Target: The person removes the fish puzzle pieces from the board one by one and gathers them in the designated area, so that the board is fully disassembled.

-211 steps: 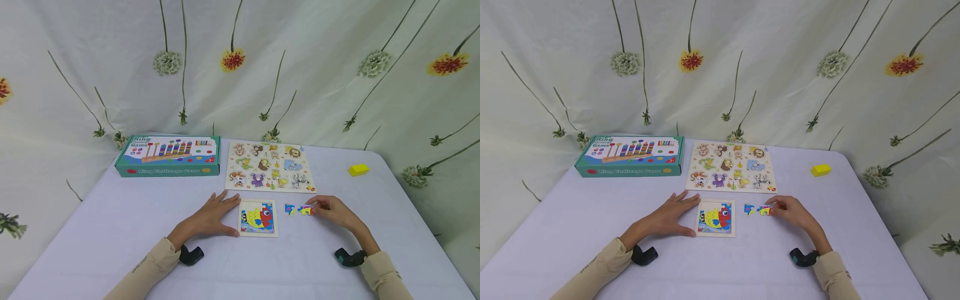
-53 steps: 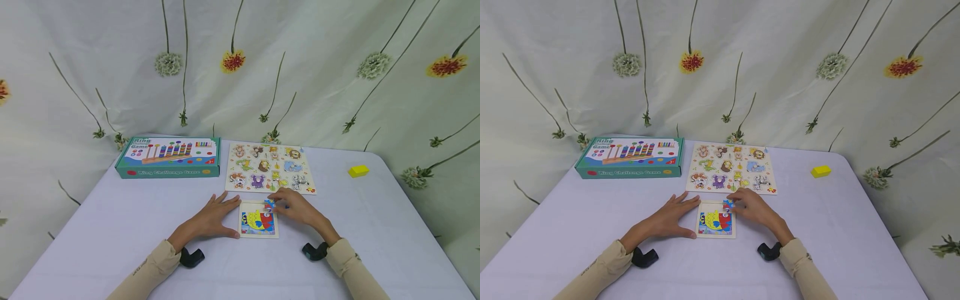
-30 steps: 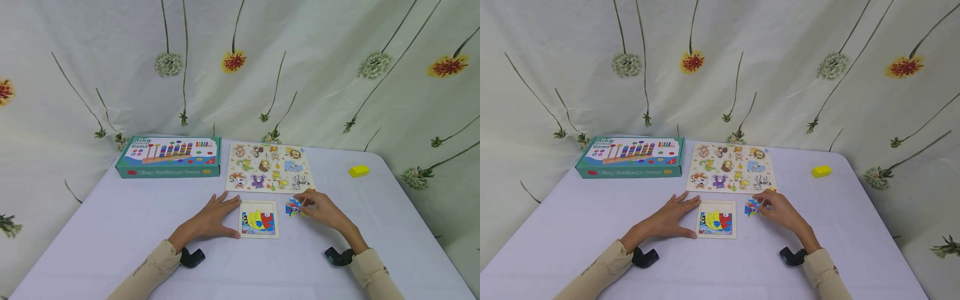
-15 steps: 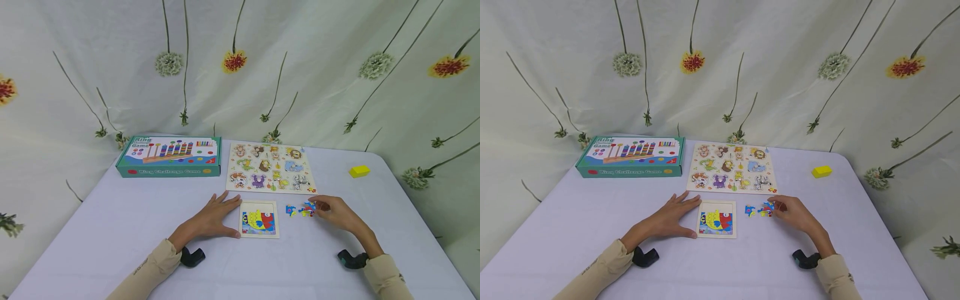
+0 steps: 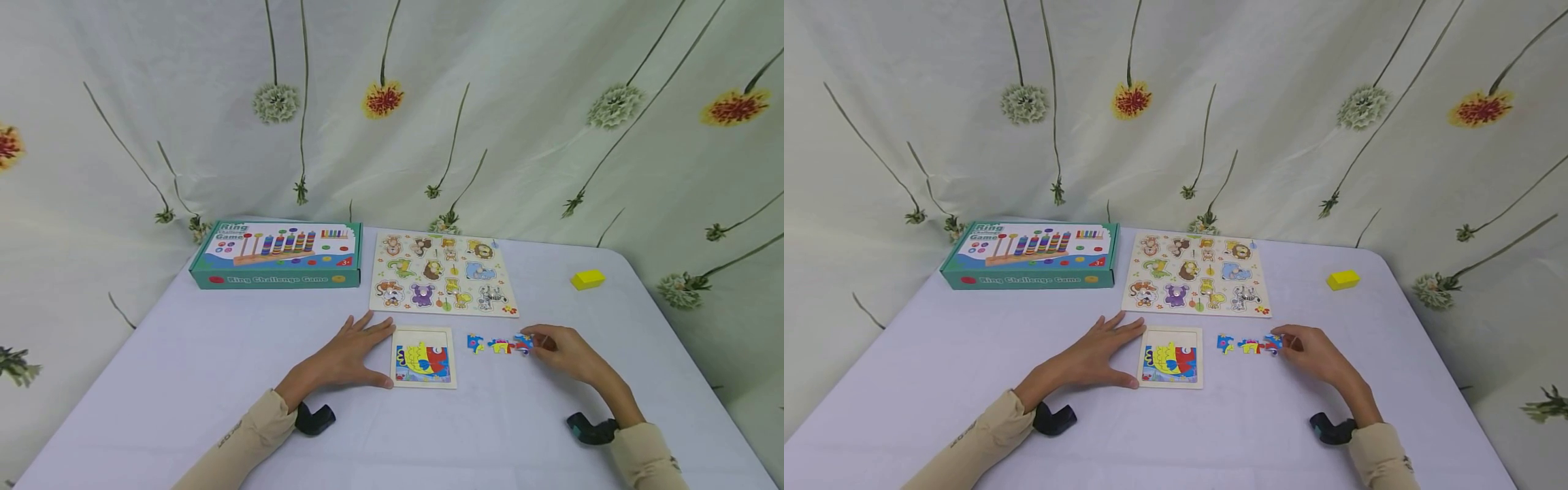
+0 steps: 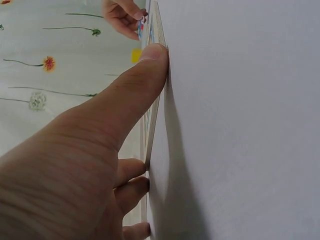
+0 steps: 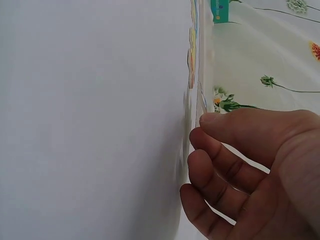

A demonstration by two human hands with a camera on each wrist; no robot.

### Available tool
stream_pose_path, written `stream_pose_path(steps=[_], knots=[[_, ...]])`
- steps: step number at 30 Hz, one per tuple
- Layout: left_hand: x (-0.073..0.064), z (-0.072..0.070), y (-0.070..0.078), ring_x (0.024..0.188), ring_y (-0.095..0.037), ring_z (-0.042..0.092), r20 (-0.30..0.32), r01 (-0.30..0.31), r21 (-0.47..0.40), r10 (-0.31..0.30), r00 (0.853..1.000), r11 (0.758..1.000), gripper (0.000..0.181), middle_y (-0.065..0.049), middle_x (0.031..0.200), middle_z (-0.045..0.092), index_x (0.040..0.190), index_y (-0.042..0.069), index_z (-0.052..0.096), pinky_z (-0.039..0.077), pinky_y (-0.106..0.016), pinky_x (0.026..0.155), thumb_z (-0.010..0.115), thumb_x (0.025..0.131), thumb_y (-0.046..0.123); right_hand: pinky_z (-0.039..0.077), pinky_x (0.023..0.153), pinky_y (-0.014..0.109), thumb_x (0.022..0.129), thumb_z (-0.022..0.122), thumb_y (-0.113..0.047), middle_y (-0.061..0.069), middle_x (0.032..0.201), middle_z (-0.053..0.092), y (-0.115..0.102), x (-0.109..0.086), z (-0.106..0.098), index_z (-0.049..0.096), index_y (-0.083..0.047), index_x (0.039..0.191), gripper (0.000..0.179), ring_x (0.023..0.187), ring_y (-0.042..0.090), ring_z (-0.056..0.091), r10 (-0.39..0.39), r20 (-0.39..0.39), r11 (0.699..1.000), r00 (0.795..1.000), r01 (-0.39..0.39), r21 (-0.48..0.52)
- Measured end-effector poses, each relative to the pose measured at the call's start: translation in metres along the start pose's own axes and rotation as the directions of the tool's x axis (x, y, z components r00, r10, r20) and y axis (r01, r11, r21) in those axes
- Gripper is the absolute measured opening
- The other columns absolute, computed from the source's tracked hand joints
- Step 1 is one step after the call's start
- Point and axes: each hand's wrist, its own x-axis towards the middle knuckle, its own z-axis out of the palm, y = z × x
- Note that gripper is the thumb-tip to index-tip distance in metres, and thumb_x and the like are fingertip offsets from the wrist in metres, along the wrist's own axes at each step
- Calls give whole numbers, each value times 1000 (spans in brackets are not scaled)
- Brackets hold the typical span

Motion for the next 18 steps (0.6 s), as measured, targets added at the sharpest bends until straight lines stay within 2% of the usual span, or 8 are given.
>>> stream_pose_path(steps=[18], knots=[[-1,-1,0,148,-29,5,5,3,-11,-3,1000,1000,99,4,157,28,150,20,35,-2,-53,118,78,68,57,43,58,20,87,64,-3,0,80,55,7,-4,-3,65,-2,118,31,73,15,49,36,36,999,999,-37,39]])
